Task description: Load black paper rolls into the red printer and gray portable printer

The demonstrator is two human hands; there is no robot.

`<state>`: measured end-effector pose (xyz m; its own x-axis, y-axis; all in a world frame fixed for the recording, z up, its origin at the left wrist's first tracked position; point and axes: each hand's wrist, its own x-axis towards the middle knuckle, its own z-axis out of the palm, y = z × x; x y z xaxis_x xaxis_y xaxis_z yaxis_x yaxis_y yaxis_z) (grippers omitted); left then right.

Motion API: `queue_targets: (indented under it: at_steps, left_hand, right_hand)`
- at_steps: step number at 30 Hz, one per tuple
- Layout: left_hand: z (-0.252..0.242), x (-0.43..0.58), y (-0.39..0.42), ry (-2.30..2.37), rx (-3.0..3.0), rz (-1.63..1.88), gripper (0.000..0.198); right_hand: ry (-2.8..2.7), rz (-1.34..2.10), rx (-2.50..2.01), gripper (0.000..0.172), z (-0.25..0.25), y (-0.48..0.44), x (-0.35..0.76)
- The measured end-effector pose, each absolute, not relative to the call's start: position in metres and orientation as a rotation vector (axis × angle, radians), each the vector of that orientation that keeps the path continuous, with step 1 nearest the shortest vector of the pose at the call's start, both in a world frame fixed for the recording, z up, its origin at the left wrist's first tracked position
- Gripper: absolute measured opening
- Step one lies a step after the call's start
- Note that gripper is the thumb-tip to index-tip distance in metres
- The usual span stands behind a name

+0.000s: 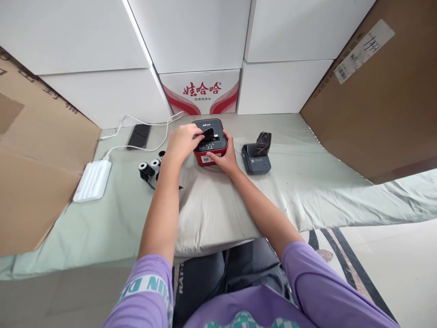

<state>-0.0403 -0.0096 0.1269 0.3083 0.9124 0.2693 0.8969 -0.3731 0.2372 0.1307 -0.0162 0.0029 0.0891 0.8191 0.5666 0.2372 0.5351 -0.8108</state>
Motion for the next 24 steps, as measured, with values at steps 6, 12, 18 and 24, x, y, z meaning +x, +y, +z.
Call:
queue_targets:
  at_steps: [6,12,18,24]
  left_hand:
    - [0.145,-0.048,-0.026,1.85,2.36,0.755,0.034]
    - [0.155,-0.081,-0.015,1.869,1.769,0.309,0.034]
    - [0.135,-0.072,-0.003,1.695,1.53,0.307,0.028]
    - [0.129,-0.072,0.0,1.574,1.369,0.374,0.031]
  right_hand:
    - [-1.418,0.607,-0.923,0.111,-0.002,-0.012,0.13]
    - [-1.401,0.646,-0.898,0.111,-0.002,-0.012,0.129]
    - [-1.417,0.615,-0.911,0.11,-0.004,-0.01,0.13]
    - [-1.446,0.586,-0.918,0.113,-0.002,-0.011,0.13]
